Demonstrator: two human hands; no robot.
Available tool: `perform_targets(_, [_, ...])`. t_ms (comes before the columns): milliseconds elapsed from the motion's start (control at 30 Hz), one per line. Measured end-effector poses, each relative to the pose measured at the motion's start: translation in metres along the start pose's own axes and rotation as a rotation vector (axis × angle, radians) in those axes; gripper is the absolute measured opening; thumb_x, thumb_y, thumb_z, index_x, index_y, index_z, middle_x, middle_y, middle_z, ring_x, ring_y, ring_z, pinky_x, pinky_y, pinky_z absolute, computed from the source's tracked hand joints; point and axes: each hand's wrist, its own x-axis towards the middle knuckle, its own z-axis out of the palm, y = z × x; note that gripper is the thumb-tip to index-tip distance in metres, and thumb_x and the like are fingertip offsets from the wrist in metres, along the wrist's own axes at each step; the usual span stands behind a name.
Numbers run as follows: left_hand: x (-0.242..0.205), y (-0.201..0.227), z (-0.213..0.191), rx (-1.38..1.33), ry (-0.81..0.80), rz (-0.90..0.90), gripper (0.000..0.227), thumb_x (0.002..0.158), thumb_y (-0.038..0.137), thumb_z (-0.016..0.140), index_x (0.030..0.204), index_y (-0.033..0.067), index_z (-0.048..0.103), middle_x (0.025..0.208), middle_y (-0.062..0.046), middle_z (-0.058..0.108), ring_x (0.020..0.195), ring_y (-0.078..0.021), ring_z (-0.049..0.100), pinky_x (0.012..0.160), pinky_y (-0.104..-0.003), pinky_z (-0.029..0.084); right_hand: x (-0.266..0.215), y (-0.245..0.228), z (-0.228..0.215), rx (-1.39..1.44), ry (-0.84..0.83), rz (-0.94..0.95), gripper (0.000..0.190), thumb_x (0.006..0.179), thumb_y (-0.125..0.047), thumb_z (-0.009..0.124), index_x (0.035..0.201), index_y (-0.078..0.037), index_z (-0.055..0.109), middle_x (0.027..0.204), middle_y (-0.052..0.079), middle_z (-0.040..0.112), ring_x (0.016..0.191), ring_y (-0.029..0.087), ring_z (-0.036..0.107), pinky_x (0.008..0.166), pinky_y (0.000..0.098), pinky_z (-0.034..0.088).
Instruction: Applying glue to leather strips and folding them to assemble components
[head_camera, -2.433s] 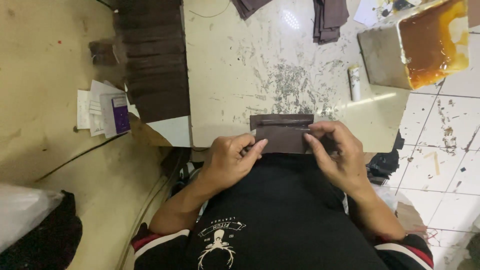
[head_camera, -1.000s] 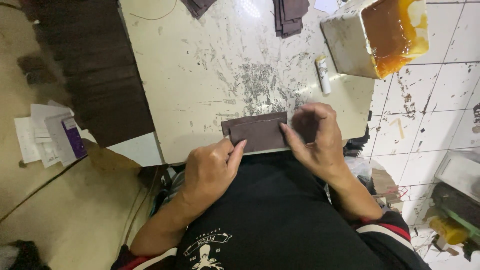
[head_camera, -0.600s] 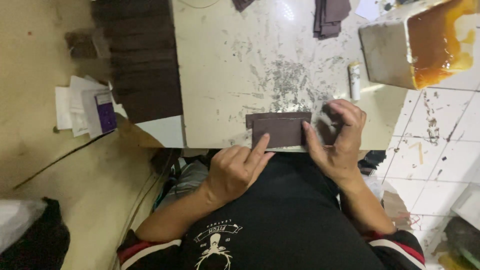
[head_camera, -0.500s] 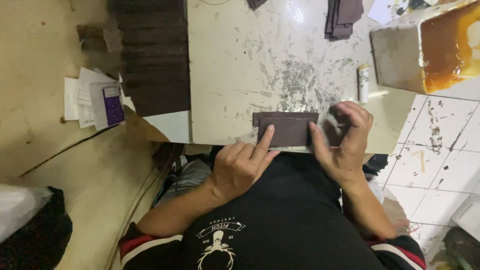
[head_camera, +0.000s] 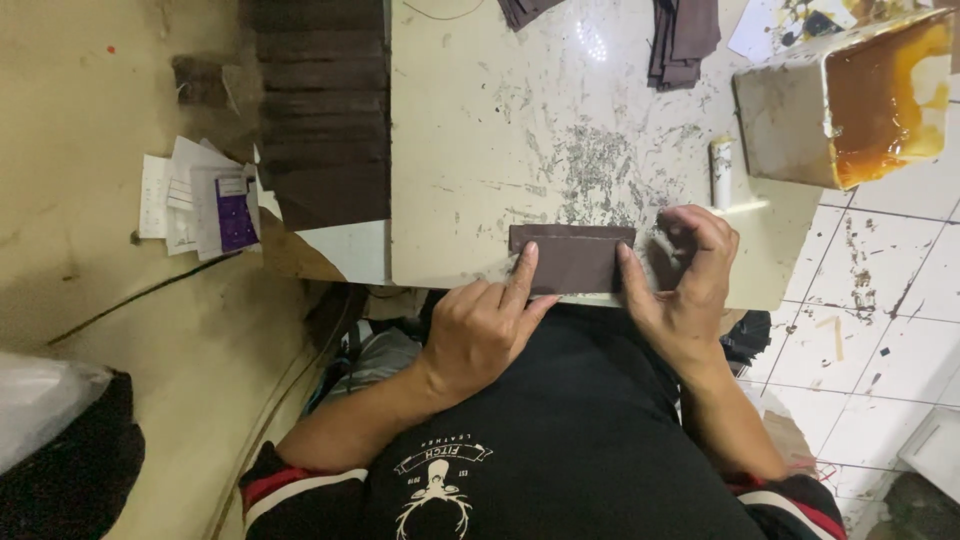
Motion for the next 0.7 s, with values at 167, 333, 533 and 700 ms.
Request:
perform_targets(167, [-0.002, -0.001, -0.002, -0.001, -0.005, -0.011, 0.054, 0.089, 0.036, 0.081, 0.127, -0.0001, 0.073, 0.049, -0.003, 0.048, 0.044, -0.0179, 0.053, 0.041, -0.027, 0.044, 0.006, -0.010, 0.006, -0.066, 0.072, -0.042, 0.048, 0.094, -0.005, 0.080, 0.129, 0.008, 0.050, 0.125, 0.023, 0.056, 0.111, 0.042, 0.052, 0.096, 0.0478, 0.045])
perform_targets(333, [0.002, -0.001, 0.000, -0.016, -0.012, 0.009, 0.051, 0.089, 0.035, 0.080, 0.125, -0.0007, 0.073, 0.049, -0.005, 0.051, 0.045, -0.0197, 0.056, 0.042, -0.029, 0.045, 0.019, -0.027, 0.032, -0.222, 0.060, -0.103, 0.063, 0.096, -0.033, 0.079, 0.141, -0.003, 0.047, 0.143, 0.023, 0.047, 0.129, 0.040, 0.042, 0.106, 0.0507, 0.029])
perform_targets(533, [0.002, -0.001, -0.001, -0.028, -0.027, -0.008, 0.046, 0.091, 0.033, 0.078, 0.124, 0.0010, 0.074, 0.050, -0.004, 0.052, 0.044, -0.0179, 0.053, 0.041, -0.026, 0.043, 0.005, -0.004, 0.025, -0.321, 0.031, -0.029, 0.069, 0.096, -0.037, 0.076, 0.149, -0.008, 0.044, 0.147, 0.020, 0.044, 0.133, 0.040, 0.038, 0.105, 0.0506, 0.021])
perform_targets(700, [0.016, 0.016, 0.002, 0.129, 0.019, 0.117, 0.038, 0.096, 0.031, 0.070, 0.120, 0.0010, 0.075, 0.073, -0.008, 0.052, 0.066, -0.0234, 0.053, 0.055, -0.032, 0.045, -0.003, -0.001, 0.018, -0.402, 0.101, 0.021, 0.065, 0.096, -0.036, 0.076, 0.147, -0.009, 0.046, 0.143, 0.015, 0.047, 0.128, 0.036, 0.041, 0.103, 0.0478, 0.022])
